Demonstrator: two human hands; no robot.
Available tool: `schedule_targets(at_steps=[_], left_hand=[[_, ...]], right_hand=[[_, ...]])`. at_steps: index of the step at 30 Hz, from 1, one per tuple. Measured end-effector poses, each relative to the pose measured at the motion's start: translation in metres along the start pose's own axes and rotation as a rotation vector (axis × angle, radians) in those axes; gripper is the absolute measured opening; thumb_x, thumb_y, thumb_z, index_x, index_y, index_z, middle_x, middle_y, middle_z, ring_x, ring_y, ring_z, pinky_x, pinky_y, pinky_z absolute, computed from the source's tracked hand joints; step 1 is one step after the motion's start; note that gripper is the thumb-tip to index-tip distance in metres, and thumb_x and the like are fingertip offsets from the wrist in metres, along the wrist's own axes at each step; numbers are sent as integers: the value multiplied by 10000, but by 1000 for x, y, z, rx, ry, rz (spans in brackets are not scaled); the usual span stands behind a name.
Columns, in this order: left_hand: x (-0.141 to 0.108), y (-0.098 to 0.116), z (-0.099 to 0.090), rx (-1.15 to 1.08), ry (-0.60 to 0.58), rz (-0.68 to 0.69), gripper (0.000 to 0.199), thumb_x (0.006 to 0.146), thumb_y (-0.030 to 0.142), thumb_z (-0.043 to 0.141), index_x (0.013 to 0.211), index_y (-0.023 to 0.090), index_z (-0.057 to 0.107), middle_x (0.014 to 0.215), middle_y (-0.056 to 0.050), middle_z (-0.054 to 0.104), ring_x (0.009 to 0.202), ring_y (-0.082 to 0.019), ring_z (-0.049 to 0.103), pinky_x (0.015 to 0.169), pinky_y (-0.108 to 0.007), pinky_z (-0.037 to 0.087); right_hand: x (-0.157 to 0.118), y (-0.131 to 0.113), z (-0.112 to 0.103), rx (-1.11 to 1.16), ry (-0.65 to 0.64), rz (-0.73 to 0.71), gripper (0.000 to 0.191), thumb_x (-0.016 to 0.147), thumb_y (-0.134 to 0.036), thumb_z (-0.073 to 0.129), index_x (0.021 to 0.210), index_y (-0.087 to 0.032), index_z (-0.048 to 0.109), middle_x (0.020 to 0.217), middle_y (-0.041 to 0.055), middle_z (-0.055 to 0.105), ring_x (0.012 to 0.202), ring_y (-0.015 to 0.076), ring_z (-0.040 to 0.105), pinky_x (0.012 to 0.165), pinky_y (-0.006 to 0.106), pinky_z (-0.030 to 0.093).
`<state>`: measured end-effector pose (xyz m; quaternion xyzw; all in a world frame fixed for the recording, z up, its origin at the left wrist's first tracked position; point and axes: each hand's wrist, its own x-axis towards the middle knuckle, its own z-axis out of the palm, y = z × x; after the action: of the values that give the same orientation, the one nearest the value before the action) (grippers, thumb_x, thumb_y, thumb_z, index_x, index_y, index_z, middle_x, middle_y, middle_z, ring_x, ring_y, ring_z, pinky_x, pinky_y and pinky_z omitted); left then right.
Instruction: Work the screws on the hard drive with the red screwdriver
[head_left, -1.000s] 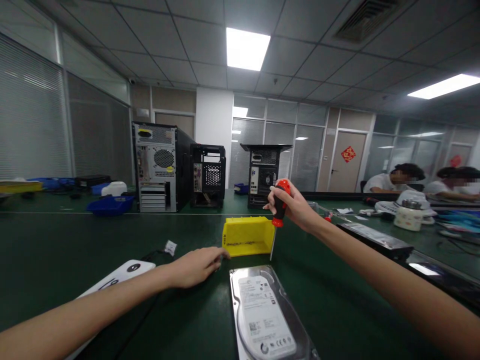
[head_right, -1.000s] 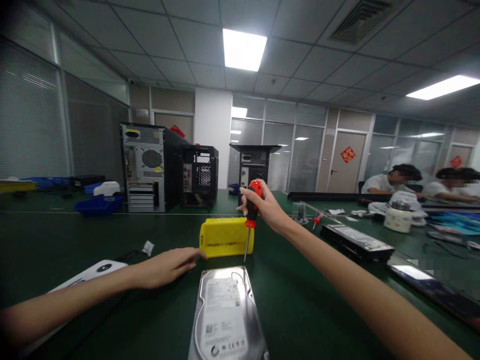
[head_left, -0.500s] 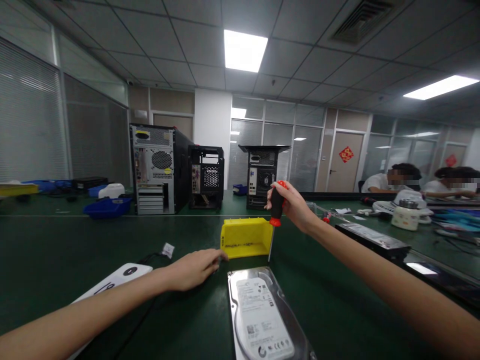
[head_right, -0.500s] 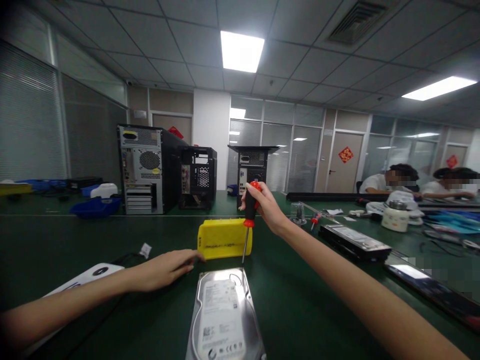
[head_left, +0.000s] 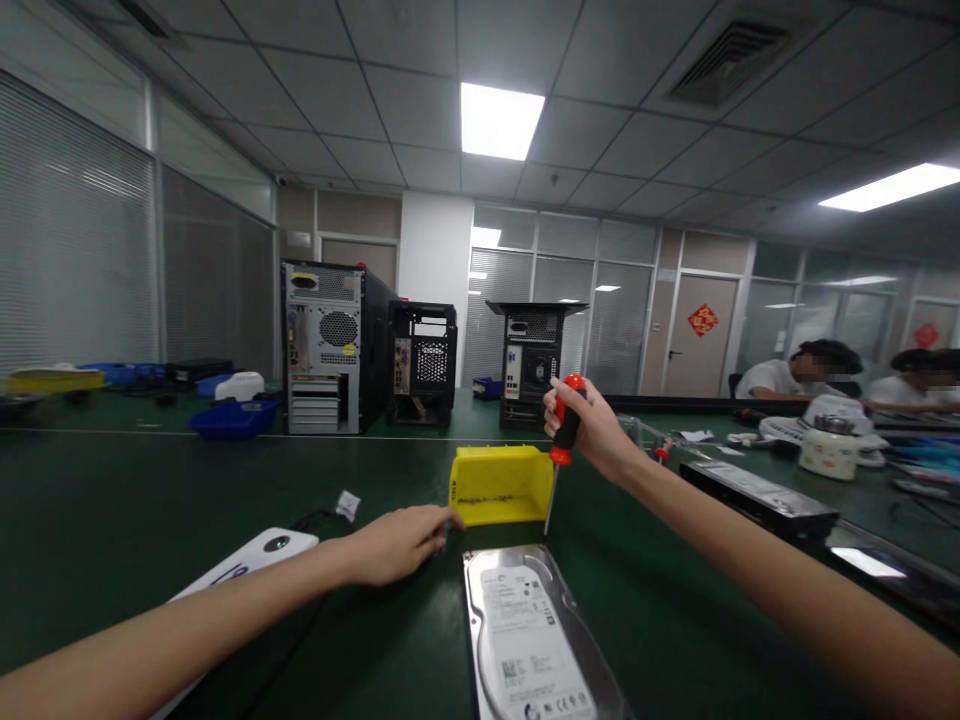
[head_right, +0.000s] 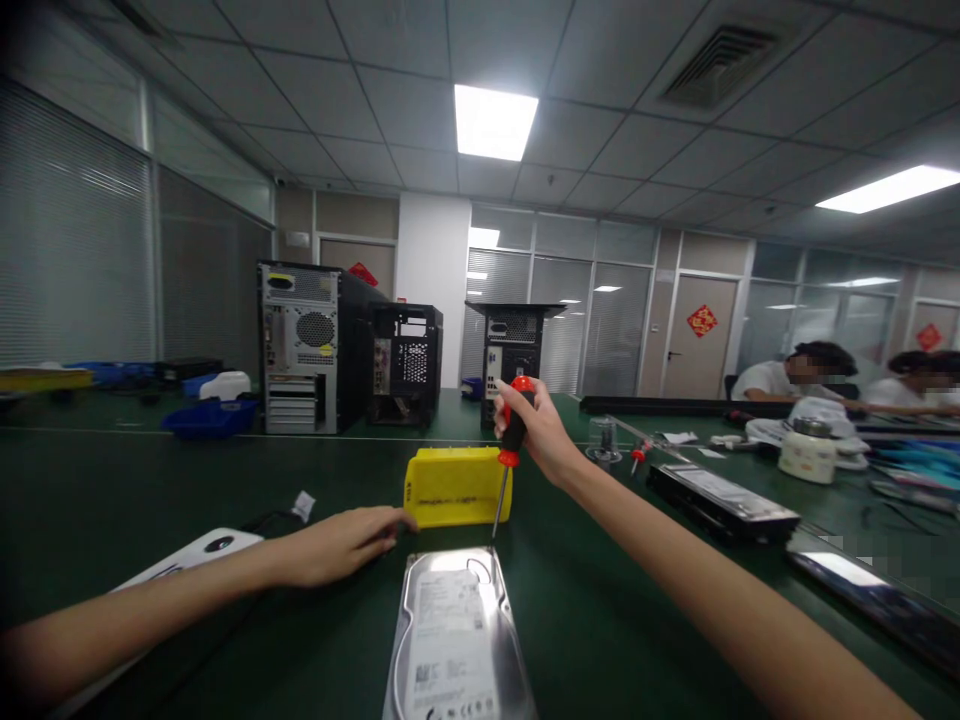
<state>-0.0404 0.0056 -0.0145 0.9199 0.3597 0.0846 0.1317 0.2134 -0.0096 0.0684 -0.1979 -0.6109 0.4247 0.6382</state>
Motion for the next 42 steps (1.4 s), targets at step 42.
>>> schedule_targets(at_steps=[42], left_hand=[[0, 2, -1, -2, -15, 2, 305, 861, 306, 369, 1140, 239, 473, 1041, -46, 559, 943, -196, 524, 812, -316, 412]], right_hand=[[3, 4, -10, 178, -9, 137, 356, 748, -547, 491, 814, -203, 556, 737, -5, 529, 589, 108, 499, 557, 250, 423]])
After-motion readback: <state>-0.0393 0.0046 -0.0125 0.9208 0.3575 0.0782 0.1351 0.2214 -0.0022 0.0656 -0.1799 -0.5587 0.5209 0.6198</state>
